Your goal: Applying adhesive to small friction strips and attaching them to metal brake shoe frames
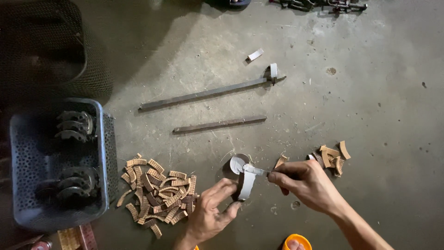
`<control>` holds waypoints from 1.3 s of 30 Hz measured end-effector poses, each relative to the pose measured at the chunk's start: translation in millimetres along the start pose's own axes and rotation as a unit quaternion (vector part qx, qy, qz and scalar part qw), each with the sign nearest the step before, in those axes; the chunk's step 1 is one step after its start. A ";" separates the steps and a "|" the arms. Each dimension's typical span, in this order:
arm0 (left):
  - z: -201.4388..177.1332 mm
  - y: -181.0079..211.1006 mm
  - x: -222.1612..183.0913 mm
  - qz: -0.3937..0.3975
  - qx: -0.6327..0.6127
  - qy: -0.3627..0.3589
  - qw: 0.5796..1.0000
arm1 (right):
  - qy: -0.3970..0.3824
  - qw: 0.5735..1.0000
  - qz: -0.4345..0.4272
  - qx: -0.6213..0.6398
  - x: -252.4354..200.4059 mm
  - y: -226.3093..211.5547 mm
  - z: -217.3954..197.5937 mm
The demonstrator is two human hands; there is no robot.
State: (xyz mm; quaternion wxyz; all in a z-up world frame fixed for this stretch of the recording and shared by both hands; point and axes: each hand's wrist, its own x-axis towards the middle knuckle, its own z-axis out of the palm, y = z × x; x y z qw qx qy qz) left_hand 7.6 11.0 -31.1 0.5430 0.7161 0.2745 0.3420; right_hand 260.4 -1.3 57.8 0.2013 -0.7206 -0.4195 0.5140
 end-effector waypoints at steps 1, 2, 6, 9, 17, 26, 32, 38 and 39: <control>-2.3 3.8 1.0 0.000 0.000 -0.001 1.000 | 0.000 1.000 0.000 0.001 2.7 5.3 -0.6; -4.5 7.6 1.9 -0.016 0.004 -0.013 1.000 | -0.015 1.000 0.007 0.010 5.3 10.7 -1.1; -6.6 17.6 7.4 -0.040 -0.016 -0.026 0.999 | -0.033 0.997 0.022 0.059 6.9 13.3 -5.1; 2.3 7.3 6.0 -0.031 -0.104 0.000 0.994 | 0.040 0.981 -0.119 0.150 5.4 37.3 2.1; 5.4 -3.8 9.2 -0.162 -0.367 -0.001 0.916 | 0.302 0.848 -0.420 -0.119 9.2 49.3 55.7; 6.1 -59.1 155.4 -0.230 0.128 0.036 0.964 | 0.362 0.904 -0.119 0.192 35.8 105.8 45.1; 67.8 -176.3 277.3 -0.254 0.186 0.091 0.945 | 0.356 0.891 0.023 0.282 51.6 174.8 68.6; 128.0 -283.6 302.7 -0.190 0.234 0.166 0.939 | 0.354 0.864 0.006 0.357 64.4 216.1 81.8; 133.6 -288.6 303.4 -0.213 0.214 0.162 0.939 | 0.356 0.860 0.013 0.366 64.2 218.5 81.7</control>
